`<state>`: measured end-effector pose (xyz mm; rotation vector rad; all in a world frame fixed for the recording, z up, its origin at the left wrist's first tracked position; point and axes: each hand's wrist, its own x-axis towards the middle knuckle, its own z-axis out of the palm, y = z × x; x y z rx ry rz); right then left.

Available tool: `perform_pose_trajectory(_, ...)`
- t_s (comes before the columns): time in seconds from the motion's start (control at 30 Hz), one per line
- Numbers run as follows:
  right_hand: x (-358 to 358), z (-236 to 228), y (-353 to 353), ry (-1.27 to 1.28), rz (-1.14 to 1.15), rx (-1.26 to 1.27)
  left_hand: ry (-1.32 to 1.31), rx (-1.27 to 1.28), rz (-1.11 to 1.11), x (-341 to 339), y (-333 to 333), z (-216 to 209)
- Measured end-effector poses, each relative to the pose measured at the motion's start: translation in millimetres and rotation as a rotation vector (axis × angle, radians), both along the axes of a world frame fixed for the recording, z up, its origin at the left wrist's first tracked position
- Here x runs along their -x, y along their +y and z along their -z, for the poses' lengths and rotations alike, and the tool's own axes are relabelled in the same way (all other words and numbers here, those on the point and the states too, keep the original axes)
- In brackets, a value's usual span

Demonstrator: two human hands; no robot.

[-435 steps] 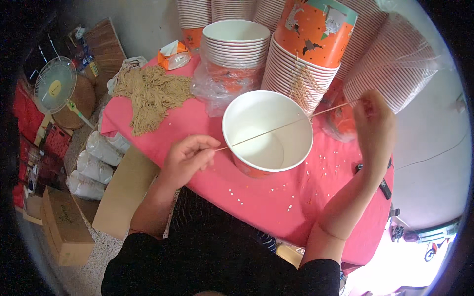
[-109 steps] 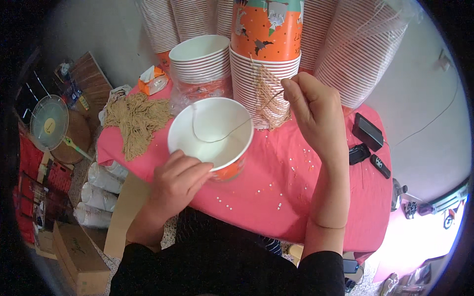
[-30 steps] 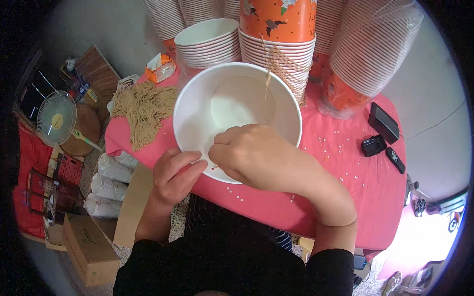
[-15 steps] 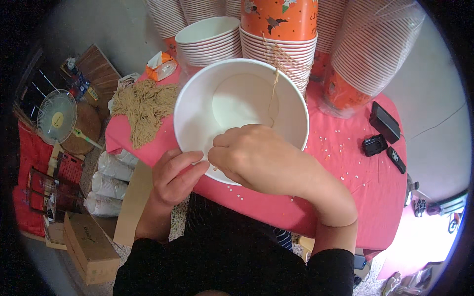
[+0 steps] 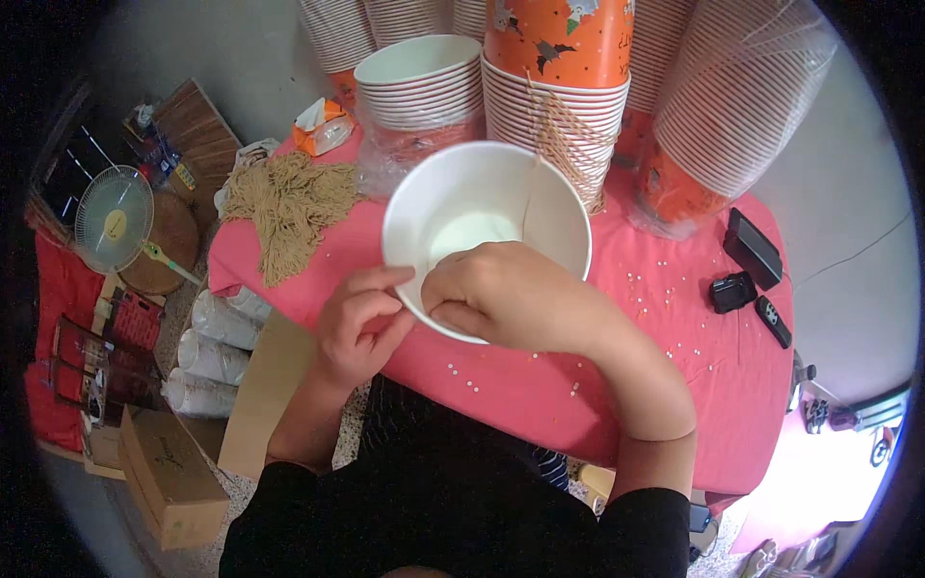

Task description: Tying thin strings through pre-punched holes in the rims of paper bowls for packaging.

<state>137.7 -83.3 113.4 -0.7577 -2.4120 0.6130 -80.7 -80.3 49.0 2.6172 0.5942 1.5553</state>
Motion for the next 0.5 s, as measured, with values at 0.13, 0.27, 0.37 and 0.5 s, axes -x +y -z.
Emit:
perform_pose_trajectory(0.13, -3, 8, 11, 0.028, -0.014, 0.085, -0.106, 0.097, -0.052, -4, 2, 15)
perform_pose_trajectory(0.27, -3, 6, 13, 0.041, 0.012, 0.121, -0.133, 0.140, 0.003, -9, -4, 9)
perform_pose_trajectory(0.37, -3, 4, 13, 0.019, 0.006, 0.140, -0.196, 0.138, -0.033, -14, -5, 12)
perform_pose_trajectory(0.5, -4, 4, 14, 0.017, -0.001, 0.120, -0.117, 0.151, -0.055, -16, -4, 14)
